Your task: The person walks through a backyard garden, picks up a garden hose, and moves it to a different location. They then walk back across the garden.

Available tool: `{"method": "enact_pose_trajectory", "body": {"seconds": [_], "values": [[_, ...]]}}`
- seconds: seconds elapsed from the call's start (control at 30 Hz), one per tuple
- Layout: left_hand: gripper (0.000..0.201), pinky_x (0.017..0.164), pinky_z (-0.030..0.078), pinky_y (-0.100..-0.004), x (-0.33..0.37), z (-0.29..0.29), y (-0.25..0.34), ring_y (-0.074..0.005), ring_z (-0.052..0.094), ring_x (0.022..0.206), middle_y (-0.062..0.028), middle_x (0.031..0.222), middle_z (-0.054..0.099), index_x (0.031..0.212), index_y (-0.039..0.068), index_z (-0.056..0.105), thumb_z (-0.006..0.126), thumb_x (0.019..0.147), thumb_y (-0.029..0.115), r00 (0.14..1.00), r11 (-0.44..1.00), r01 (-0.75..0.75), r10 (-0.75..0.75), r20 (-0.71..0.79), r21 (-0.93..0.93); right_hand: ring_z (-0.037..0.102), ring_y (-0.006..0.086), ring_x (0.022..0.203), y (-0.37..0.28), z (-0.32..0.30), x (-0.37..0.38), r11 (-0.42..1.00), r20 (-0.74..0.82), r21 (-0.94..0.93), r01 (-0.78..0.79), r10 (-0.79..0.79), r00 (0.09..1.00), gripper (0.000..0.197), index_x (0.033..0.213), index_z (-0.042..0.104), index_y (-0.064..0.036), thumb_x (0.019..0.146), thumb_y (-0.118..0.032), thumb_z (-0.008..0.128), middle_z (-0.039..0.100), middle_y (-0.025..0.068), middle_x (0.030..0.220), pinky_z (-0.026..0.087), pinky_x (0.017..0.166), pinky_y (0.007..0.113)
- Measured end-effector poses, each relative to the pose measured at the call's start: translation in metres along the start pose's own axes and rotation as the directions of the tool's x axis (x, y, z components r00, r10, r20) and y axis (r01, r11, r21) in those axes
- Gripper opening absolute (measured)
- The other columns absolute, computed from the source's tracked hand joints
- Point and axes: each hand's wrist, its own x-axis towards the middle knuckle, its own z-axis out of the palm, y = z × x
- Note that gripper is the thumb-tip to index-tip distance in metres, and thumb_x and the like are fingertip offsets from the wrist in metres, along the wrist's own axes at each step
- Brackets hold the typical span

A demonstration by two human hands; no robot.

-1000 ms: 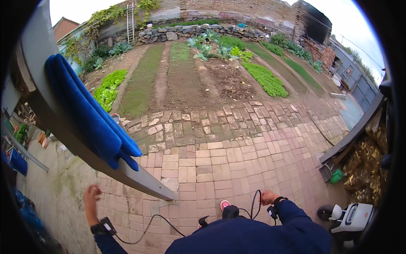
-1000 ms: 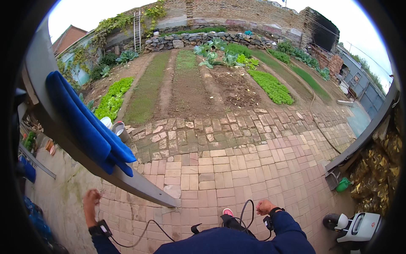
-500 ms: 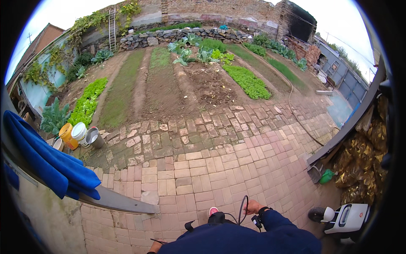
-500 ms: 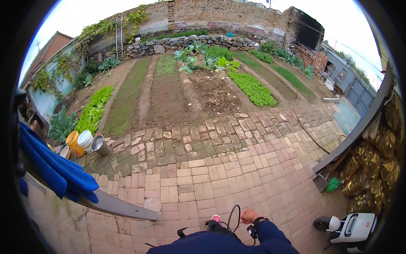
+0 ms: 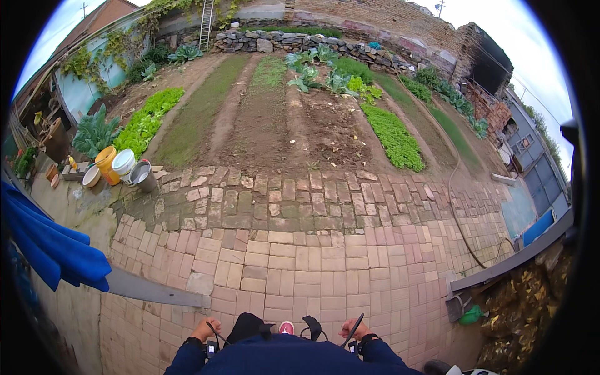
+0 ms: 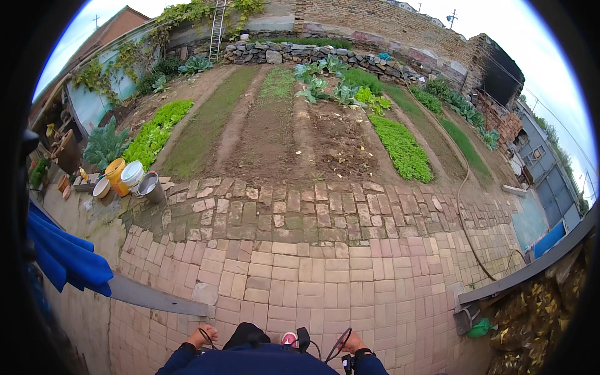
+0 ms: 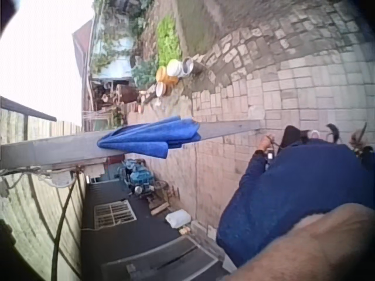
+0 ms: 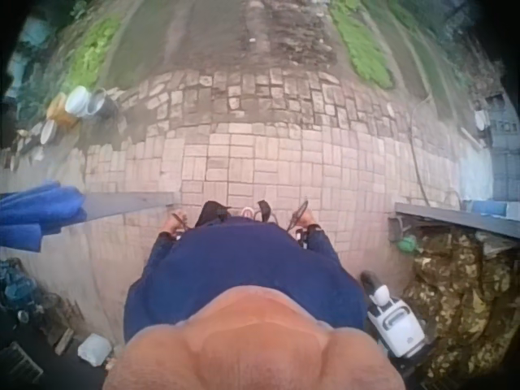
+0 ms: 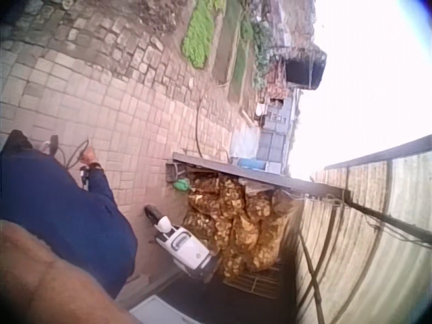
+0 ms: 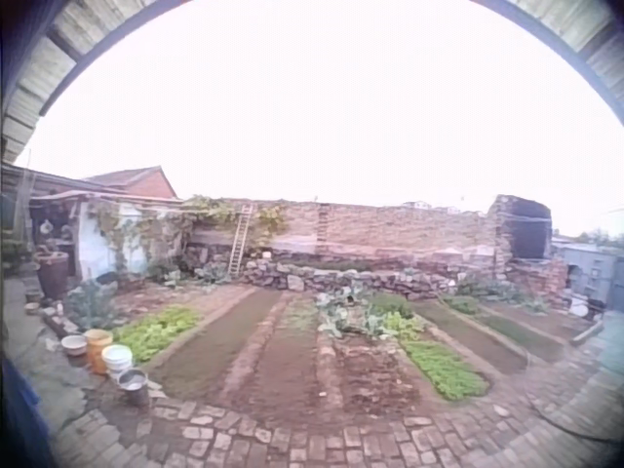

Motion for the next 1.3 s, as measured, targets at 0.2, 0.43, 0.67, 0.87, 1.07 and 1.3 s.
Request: {"method": "enact_pose_trajectory", "body": {"seconds": [0.2,0.43,0.67,0.87,1.07,1.3], "values": [[0.014,0.052,0.045,-0.0291,0.03,-0.014,0.045,-0.0159,0.062,0.065,-0.0039,0.075,0.06,0.084,0.007,0.059,0.054,0.081,0.02,0.991,0.988,0.137,-0.137,-0.013,0.066,0.059,0.0209,0.051,-0.011,-0.006,0.028,0.988,-0.016,0.151,0.022,-0.019,1.0,0.018,0.061,0.048,-0.0084,0.075,-0.005,0.06,0.053,0.0025,0.06,0.054,0.054,0.036],[0.017,0.047,0.043,-0.0281,0.118,-0.028,0.126,-0.0138,0.059,0.061,-0.0047,0.073,0.06,0.084,0.006,0.059,0.054,0.081,0.021,0.994,0.99,0.108,-0.105,-0.04,0.093,0.064,0.0238,0.063,-0.085,-0.023,0.005,0.989,-0.189,0.146,0.024,0.005,0.982,0.011,0.075,0.054,-0.0056,0.078,-0.012,0.063,0.057,0.0044,0.066,0.051,0.048,0.032],[0.022,0.043,0.043,-0.0311,0.219,0.012,0.239,-0.0158,0.058,0.05,-0.0064,0.06,0.06,0.072,0.004,0.061,0.051,0.08,0.022,0.998,0.956,-0.065,0.061,0.024,0.285,0.061,0.0224,0.06,-0.105,-0.049,0.013,0.973,-0.351,0.229,0.014,0.069,0.934,0.009,0.078,0.051,-0.0051,0.079,0.004,0.049,0.056,0.0059,0.065,0.054,0.056,0.04],[0.027,0.054,0.048,-0.0366,0.275,0.079,0.323,-0.0236,0.059,0.049,-0.0081,0.058,0.062,0.069,0.005,0.062,0.051,0.078,0.028,0.981,0.854,-0.192,0.178,0.074,0.484,0.061,0.0212,0.061,-0.04,-0.129,0.074,0.941,-0.292,0.301,0.154,-0.063,0.954,0.008,0.074,0.054,-0.0017,0.079,0.003,0.052,0.056,0.0055,0.063,0.052,0.058,0.033],[0.016,0.042,0.038,-0.025,0.302,0.167,0.393,-0.0135,0.057,0.057,-0.0043,0.066,0.057,0.077,0.005,0.06,0.054,0.079,0.02,0.828,0.475,-0.553,0.403,0.39,0.684,0.06,0.0216,0.06,-0.075,-0.214,0.099,0.913,-0.191,0.375,0.164,-0.097,0.977,0.009,0.076,0.052,-0.0042,0.079,0.004,0.049,0.055,0.0056,0.066,0.052,0.057,0.037],[0.02,0.066,0.049,-0.038,0.284,0.293,0.51,-0.0293,0.062,0.079,-0.0129,0.082,0.064,0.078,0.005,0.061,0.068,0.066,0.019,0.995,0.91,-0.044,0.002,0.102,0.413,0.061,0.0219,0.06,-0.193,-0.302,0.067,0.873,-0.356,0.472,0.12,0.065,0.932,0.009,0.076,0.049,-0.0072,0.08,0.001,0.047,0.054,0.0047,0.067,0.052,0.056,0.036]]}}
